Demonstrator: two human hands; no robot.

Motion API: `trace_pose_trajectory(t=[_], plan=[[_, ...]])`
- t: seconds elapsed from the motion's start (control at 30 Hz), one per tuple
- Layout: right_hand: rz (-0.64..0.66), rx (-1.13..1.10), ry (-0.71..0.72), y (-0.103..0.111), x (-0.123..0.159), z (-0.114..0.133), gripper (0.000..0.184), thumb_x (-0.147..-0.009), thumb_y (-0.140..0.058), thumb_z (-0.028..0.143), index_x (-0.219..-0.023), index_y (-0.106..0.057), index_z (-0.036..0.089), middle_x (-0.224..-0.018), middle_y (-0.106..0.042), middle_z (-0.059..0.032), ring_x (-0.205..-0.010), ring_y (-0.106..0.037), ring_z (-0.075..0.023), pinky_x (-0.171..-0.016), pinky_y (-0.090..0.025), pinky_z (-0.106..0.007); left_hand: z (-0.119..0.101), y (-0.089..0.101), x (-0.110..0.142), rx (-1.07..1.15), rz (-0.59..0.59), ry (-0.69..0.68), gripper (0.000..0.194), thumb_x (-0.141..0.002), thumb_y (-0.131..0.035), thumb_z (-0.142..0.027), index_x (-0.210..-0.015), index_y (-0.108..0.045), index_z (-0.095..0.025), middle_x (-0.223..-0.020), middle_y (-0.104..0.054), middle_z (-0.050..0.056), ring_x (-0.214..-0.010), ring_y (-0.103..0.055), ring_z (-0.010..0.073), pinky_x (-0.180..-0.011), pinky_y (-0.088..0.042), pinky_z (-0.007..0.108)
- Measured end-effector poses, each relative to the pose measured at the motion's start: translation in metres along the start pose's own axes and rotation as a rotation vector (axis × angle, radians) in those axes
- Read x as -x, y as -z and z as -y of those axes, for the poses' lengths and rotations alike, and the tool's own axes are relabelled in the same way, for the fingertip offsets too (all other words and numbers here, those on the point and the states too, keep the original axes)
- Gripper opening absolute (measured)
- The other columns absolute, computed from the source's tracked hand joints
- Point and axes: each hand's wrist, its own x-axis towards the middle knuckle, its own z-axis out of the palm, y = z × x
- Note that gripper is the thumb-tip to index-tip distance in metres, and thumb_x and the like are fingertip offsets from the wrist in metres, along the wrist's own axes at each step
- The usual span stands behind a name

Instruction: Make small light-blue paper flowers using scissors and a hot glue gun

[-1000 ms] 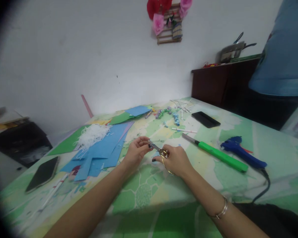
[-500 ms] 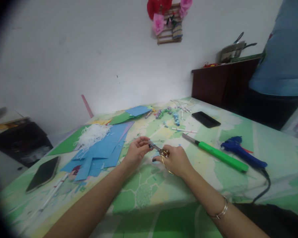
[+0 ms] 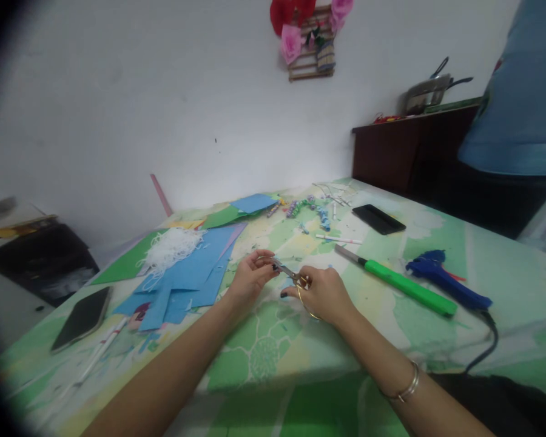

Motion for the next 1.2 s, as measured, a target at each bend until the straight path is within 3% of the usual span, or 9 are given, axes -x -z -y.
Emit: trace_pose_trajectory(t=[0.4, 0.57, 0.73, 0.87, 1.0, 1.07, 1.2], plan=[[-0.009, 0.014, -0.037, 0.001, -0.002, -0.001, 0.039, -0.064, -0.06, 0.057, -0.057, -0.055, 0.019, -0.05, -0.056, 0.0001, -0.048, -0.047, -0.0127, -0.049, -0.027, -0.022, -0.001, 0.003, -0.002, -0.009, -0.01, 0.03, 0.034, -0.055, -0.072, -0.016, -0.084, -0.054, -0.014, -0.068, -0.065, 0.003, -0.063, -0.063, 0.0148, -0.067, -0.047, 0.029], [-0.121, 0.172, -0.265, 0.004, -0.006, -0.01, 0.036, -0.068, -0.056, 0.054, -0.063, -0.06, 0.019, -0.058, -0.062, -0.005, -0.055, -0.054, -0.0181, -0.049, -0.027, -0.024, 0.002, 0.008, -0.004, -0.068, -0.044, 0.038, 0.033, -0.057, -0.073, -0.02, -0.084, -0.054, -0.014, -0.07, -0.067, 0.006, -0.063, -0.065, 0.0178, -0.065, -0.048, 0.03], [-0.03, 0.341, -0.373, 0.002, -0.006, -0.02, 0.02, -0.071, -0.051, 0.033, -0.075, -0.064, 0.018, -0.064, -0.063, -0.0086, -0.056, -0.054, -0.02, -0.046, -0.023, -0.026, 0.001, 0.01, -0.005, -0.152, -0.075, 0.03, 0.031, -0.058, -0.071, -0.021, -0.084, -0.055, -0.015, -0.074, -0.068, 0.008, -0.066, -0.064, 0.0172, -0.061, -0.046, 0.026], [-0.062, 0.413, -0.293, -0.003, -0.006, -0.023, 0.023, -0.073, -0.047, 0.027, -0.066, -0.065, 0.014, -0.062, -0.059, -0.0104, -0.056, -0.052, -0.0194, -0.049, -0.028, -0.028, 0.0, 0.007, -0.002, -0.21, -0.097, 0.04, 0.03, -0.057, -0.071, -0.02, -0.082, -0.056, -0.014, -0.074, -0.069, 0.008, -0.065, -0.063, 0.0147, -0.055, -0.043, 0.022], [-0.162, 0.414, -0.131, -0.008, -0.006, -0.021, 0.02, -0.072, -0.05, 0.021, -0.072, -0.068, 0.012, -0.072, -0.061, -0.0135, -0.076, -0.054, -0.0251, -0.07, -0.038, -0.035, 0.004, 0.004, 0.0, -0.216, -0.083, 0.048, 0.028, -0.057, -0.07, -0.018, -0.08, -0.056, -0.014, -0.073, -0.068, 0.007, -0.062, -0.06, 0.0124, -0.052, -0.04, 0.019], [-0.192, 0.277, -0.002, -0.008, -0.005, -0.016, 0.02, -0.074, -0.053, 0.023, -0.083, -0.068, 0.013, -0.08, -0.062, -0.0122, -0.084, -0.054, -0.0251, -0.078, -0.039, -0.037, 0.006, 0.002, 0.001, -0.195, -0.075, 0.058, 0.027, -0.056, -0.07, -0.016, -0.08, -0.056, -0.014, -0.071, -0.068, 0.007, -0.061, -0.059, 0.0118, -0.053, -0.04, 0.02], [-0.199, -0.107, 0.172, -0.005, -0.001, -0.004, 0.027, -0.073, -0.061, 0.033, -0.096, -0.065, 0.019, -0.091, -0.064, -0.0066, -0.087, -0.056, -0.02, -0.077, -0.044, -0.031, 0.008, -0.001, 0.004, -0.144, -0.047, 0.081, 0.027, -0.057, -0.071, -0.018, -0.078, -0.055, -0.013, -0.066, -0.066, 0.006, -0.06, -0.06, 0.0125, -0.06, -0.043, 0.024]])
